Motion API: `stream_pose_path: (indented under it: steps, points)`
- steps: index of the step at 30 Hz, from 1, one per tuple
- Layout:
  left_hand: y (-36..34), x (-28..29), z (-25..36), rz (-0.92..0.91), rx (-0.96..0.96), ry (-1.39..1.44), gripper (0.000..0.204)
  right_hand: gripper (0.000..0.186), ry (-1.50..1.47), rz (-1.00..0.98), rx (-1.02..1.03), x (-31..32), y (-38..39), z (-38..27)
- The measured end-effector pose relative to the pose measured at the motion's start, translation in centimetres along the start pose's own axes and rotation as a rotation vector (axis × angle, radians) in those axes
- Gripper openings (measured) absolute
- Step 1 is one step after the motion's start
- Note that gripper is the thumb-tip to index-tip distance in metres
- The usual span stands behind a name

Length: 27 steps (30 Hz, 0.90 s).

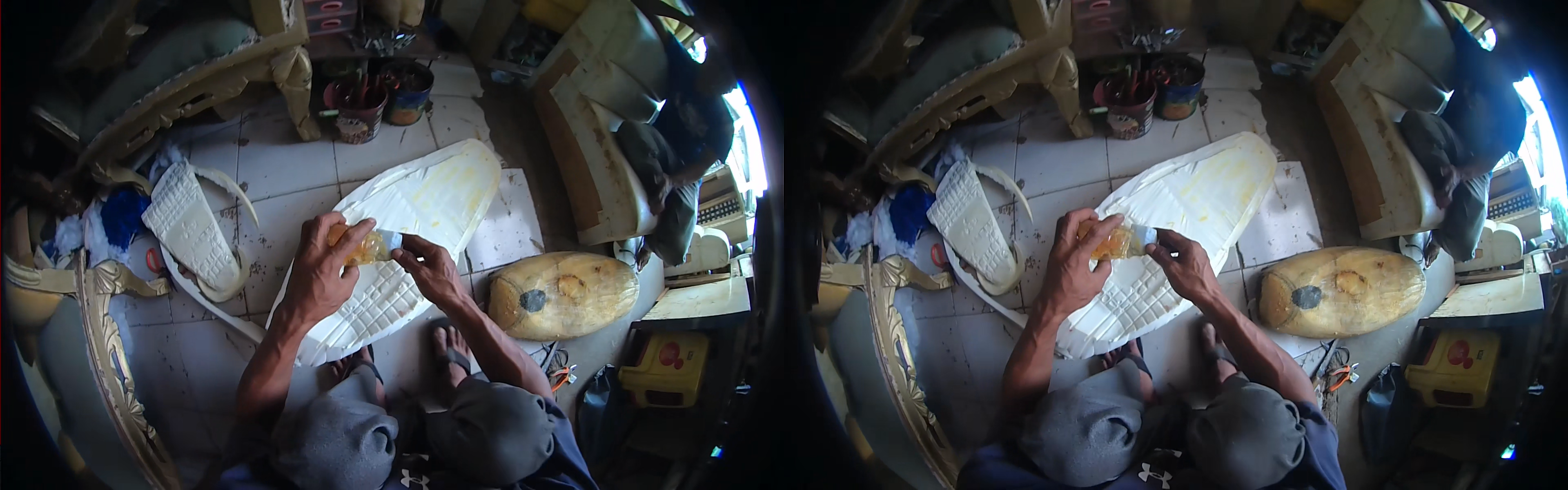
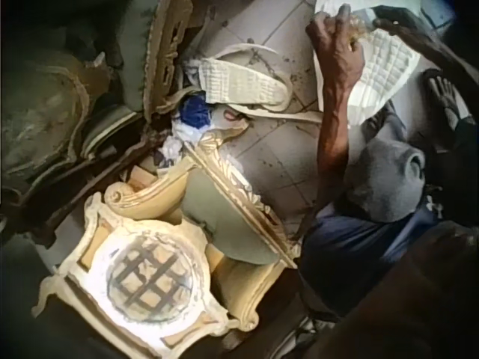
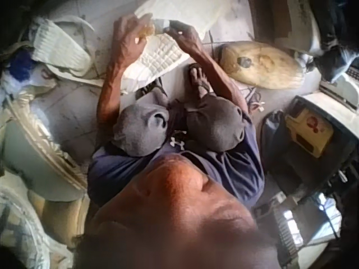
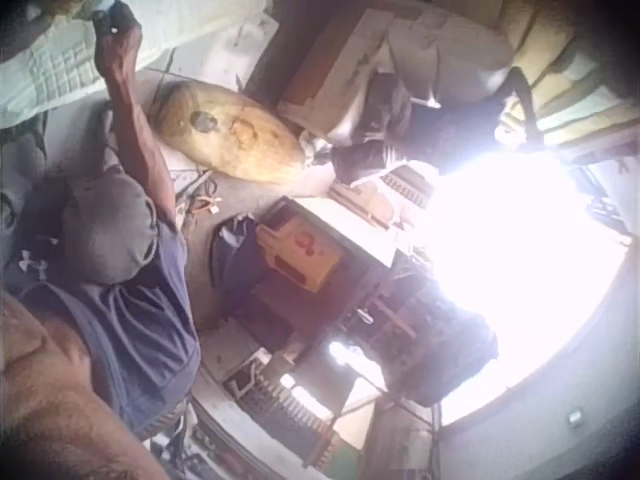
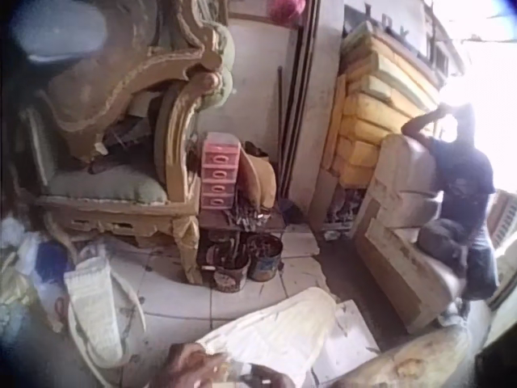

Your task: The person applies adhesive to a foam seat component using a small spreader, then presses a top foam layer onto the adhesive-coated base to bond them together.

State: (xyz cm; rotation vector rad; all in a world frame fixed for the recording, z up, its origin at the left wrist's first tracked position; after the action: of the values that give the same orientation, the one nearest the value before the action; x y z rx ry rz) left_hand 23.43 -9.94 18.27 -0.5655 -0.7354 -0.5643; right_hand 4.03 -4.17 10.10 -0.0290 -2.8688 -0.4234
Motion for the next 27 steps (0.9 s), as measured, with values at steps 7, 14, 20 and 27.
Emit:
stream_pose_path:
  steps: [7, 14, 20, 27]
  points:
    - [0.1, 0.7, -1.4, -0.005, 0.092, -0.057, 0.080, 0.046, 0.022, -0.058, -0.056, -2.1, -1.5, -1.0]
    - [0.2, -0.3, -1.2, 0.005, 0.201, -0.106, 0.082, 0.048, -0.067, -0.104, -0.004, -2.3, -2.0, -0.5]
    - [1.4, -3.4, -2.0, 0.150, 0.303, -0.009, 0.083, 0.045, -0.044, -0.041, 0.066, -1.0, -2.2, 0.9]
    - [1.1, -6.9, -2.1, 0.111, 0.355, -0.035, 0.086, 0.031, 0.167, -0.041, 0.295, 1.2, -0.9, -1.4]
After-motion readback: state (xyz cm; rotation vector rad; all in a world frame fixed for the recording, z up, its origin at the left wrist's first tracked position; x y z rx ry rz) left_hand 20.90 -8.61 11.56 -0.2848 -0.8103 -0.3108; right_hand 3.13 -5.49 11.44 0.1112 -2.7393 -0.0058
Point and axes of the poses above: each hand's wrist, its own y-axis away from the middle knuckle, its own x-axis out of the back of the hand, z = x × y, the point moved 5 cm from there along -y, towards the middle knuckle, and after that the axes turned 4 degrees about -z, right-handed, at the moved point
